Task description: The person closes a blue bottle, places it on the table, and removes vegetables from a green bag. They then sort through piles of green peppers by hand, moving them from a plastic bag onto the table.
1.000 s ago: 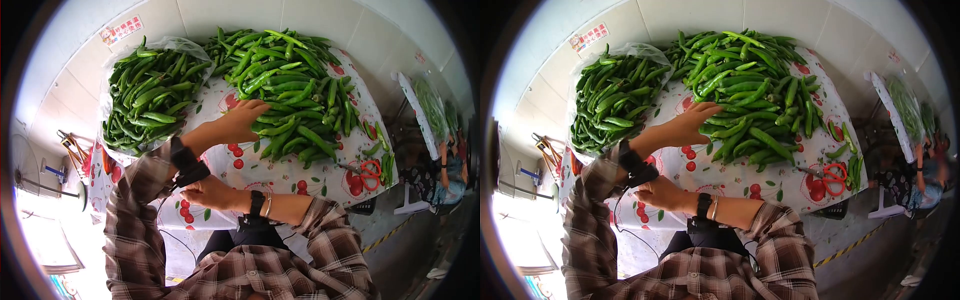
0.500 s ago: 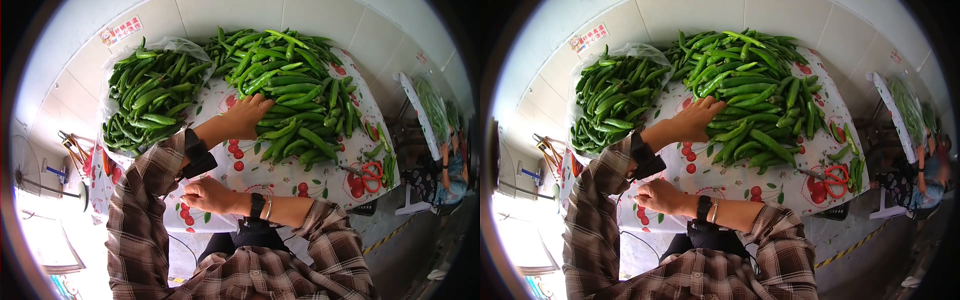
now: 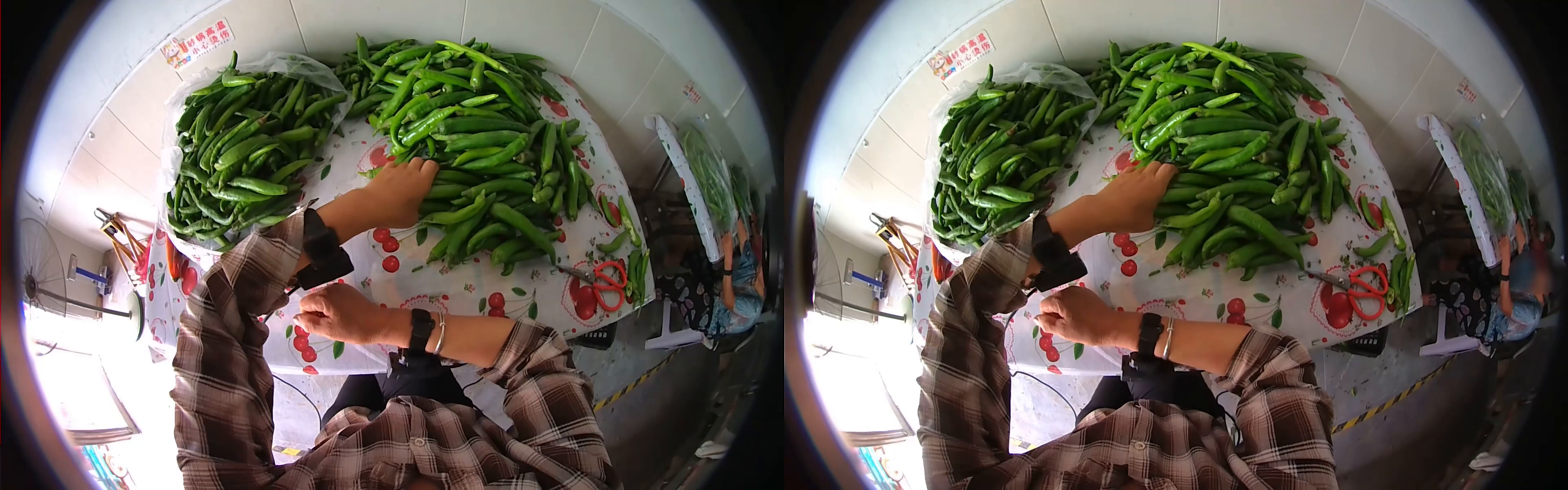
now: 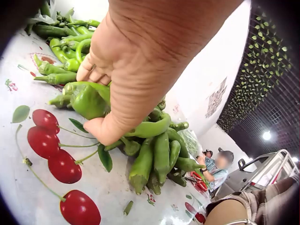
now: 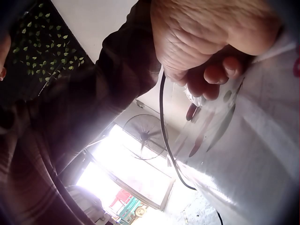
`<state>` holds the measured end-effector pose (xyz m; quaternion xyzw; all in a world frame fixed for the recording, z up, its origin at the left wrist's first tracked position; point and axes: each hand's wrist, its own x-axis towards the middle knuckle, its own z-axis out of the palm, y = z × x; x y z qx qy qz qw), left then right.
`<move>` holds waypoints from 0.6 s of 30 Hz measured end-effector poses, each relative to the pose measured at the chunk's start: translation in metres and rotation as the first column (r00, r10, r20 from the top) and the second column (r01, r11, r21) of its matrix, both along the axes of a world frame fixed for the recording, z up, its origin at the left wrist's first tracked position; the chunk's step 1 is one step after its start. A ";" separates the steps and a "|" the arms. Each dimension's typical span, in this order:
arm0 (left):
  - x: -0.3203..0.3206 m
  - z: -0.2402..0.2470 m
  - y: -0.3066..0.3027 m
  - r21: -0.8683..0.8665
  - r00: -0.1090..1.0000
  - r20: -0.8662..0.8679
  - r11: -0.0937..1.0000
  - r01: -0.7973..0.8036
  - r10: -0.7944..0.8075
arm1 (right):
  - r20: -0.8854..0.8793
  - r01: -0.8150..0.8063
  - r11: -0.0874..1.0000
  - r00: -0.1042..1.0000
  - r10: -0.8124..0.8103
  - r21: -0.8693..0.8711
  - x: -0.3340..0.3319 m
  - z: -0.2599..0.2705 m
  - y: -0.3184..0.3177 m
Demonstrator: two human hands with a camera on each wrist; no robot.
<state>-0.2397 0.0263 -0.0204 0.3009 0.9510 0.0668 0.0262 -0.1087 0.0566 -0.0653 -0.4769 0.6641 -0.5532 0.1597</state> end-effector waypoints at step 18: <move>0.020 0.014 -0.084 0.507 0.886 0.428 0.764 -0.399 0.178 | 0.112 -0.082 0.982 0.992 0.063 0.170 -0.001 0.010 0.004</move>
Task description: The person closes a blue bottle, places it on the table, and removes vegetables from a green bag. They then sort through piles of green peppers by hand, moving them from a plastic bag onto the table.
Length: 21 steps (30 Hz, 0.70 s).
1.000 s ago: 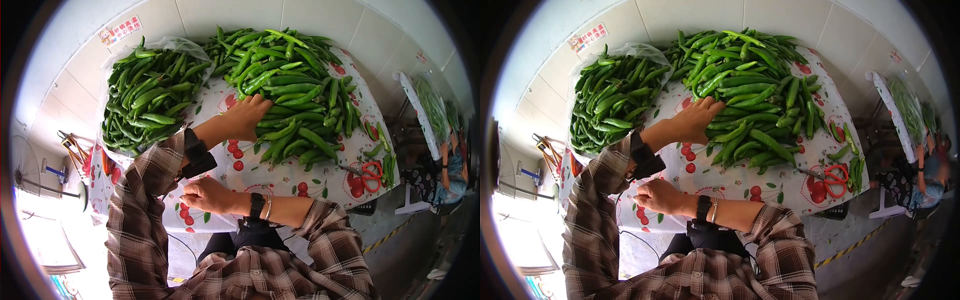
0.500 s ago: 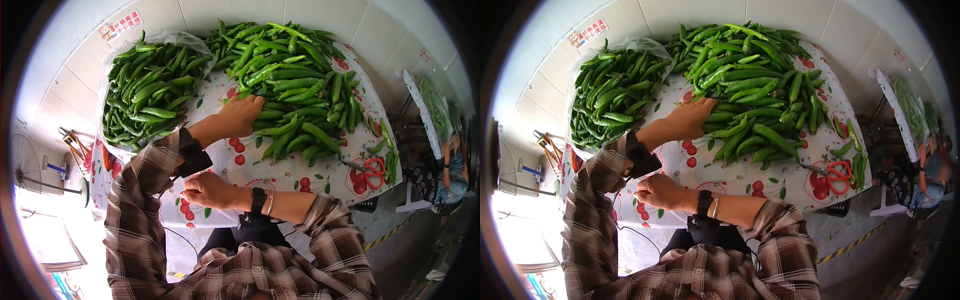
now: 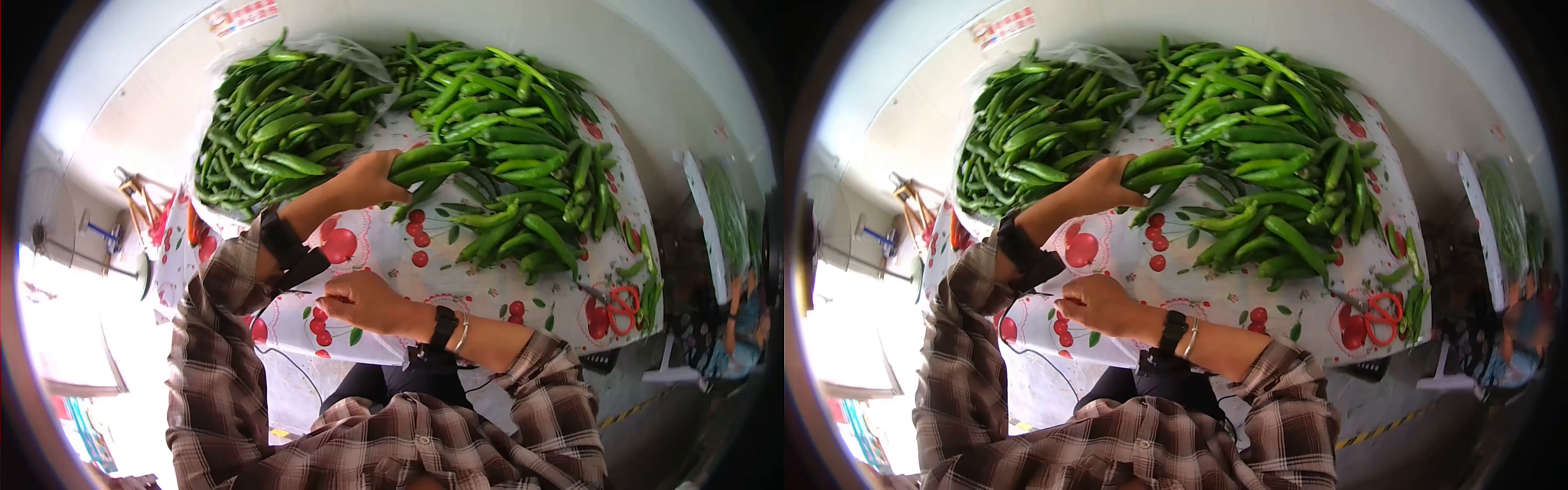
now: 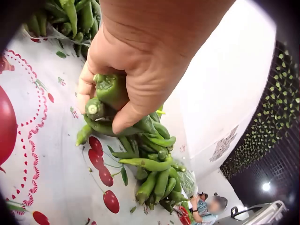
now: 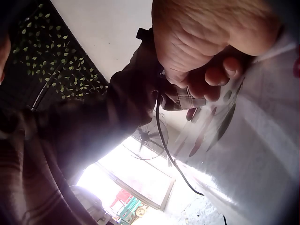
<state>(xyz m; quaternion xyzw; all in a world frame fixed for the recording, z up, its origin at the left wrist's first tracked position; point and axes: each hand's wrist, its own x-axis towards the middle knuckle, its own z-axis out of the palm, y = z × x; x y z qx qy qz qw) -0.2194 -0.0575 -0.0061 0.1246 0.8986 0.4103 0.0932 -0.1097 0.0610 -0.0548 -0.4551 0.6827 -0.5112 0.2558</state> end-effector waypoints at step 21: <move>0.093 0.037 -0.150 0.209 0.882 -0.243 0.910 -0.359 0.404 | 0.131 0.003 0.999 0.991 0.003 -0.044 0.001 -0.001 -0.005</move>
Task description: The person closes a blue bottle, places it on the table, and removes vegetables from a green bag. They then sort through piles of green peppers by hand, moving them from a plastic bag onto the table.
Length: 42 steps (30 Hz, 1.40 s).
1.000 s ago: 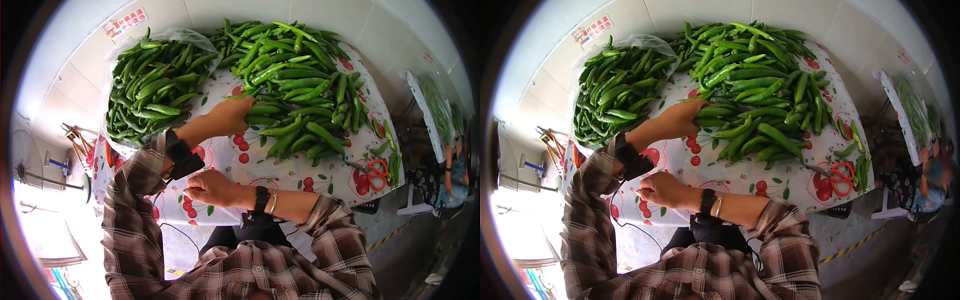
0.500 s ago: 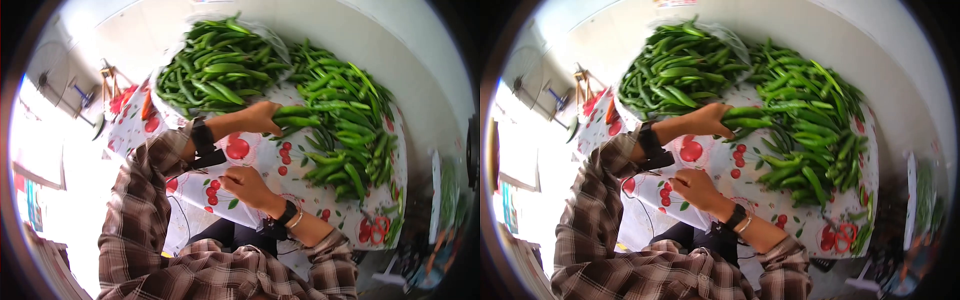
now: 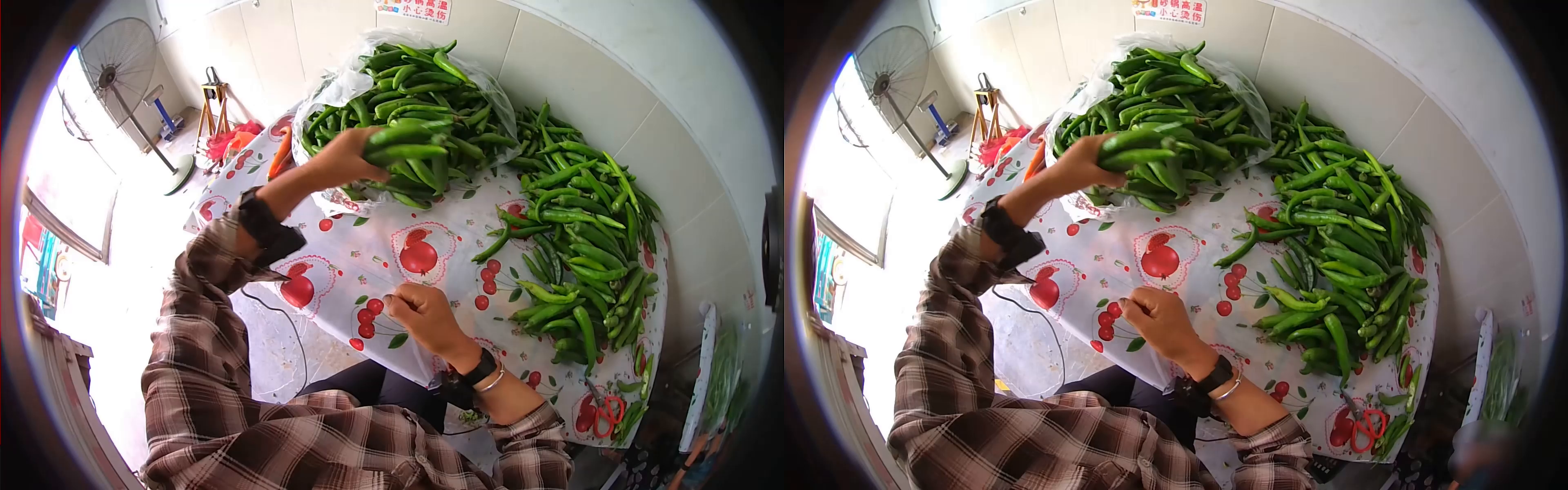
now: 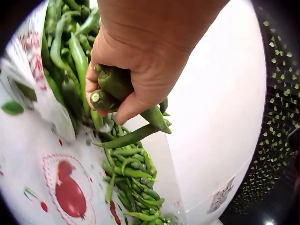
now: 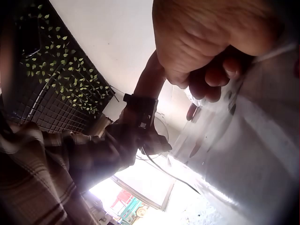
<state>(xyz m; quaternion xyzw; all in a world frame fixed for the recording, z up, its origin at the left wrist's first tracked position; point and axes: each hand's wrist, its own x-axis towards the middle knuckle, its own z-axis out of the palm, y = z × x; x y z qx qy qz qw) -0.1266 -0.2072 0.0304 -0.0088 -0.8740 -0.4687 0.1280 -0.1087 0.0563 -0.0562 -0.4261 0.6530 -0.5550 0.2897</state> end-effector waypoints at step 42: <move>0.030 0.015 -0.085 -0.560 0.992 -0.076 0.819 -0.126 0.100 | -0.001 -0.013 0.999 1.000 0.013 -0.034 -0.001 -0.004 0.000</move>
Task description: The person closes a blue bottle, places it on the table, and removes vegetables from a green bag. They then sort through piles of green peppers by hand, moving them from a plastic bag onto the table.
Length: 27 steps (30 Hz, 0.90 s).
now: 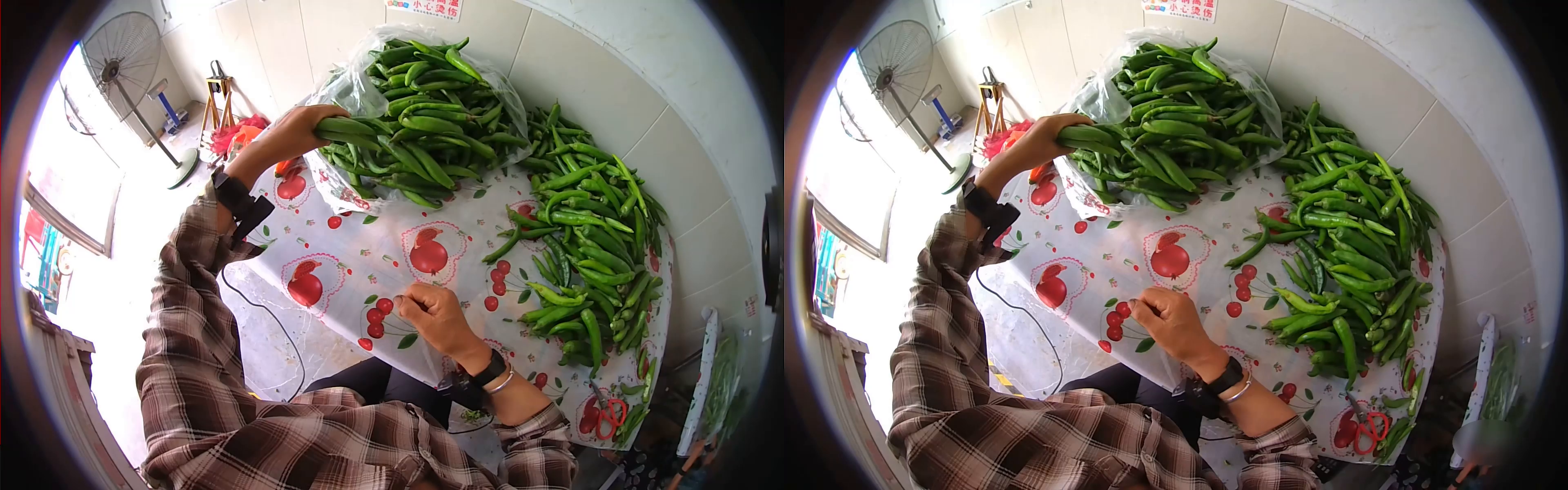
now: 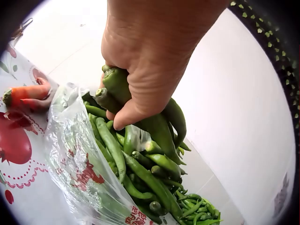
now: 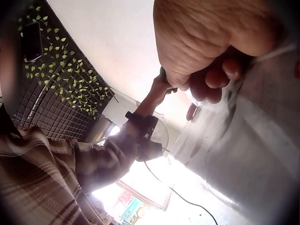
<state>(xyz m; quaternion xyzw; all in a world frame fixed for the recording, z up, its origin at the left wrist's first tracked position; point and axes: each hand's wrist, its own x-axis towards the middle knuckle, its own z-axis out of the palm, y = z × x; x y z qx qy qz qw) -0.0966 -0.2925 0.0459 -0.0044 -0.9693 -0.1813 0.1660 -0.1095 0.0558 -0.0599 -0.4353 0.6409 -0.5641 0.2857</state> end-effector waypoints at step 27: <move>-0.023 0.002 0.023 -0.453 0.986 0.163 0.890 0.050 0.027 | -0.034 0.006 1.000 0.999 -0.005 0.020 -0.001 0.006 0.000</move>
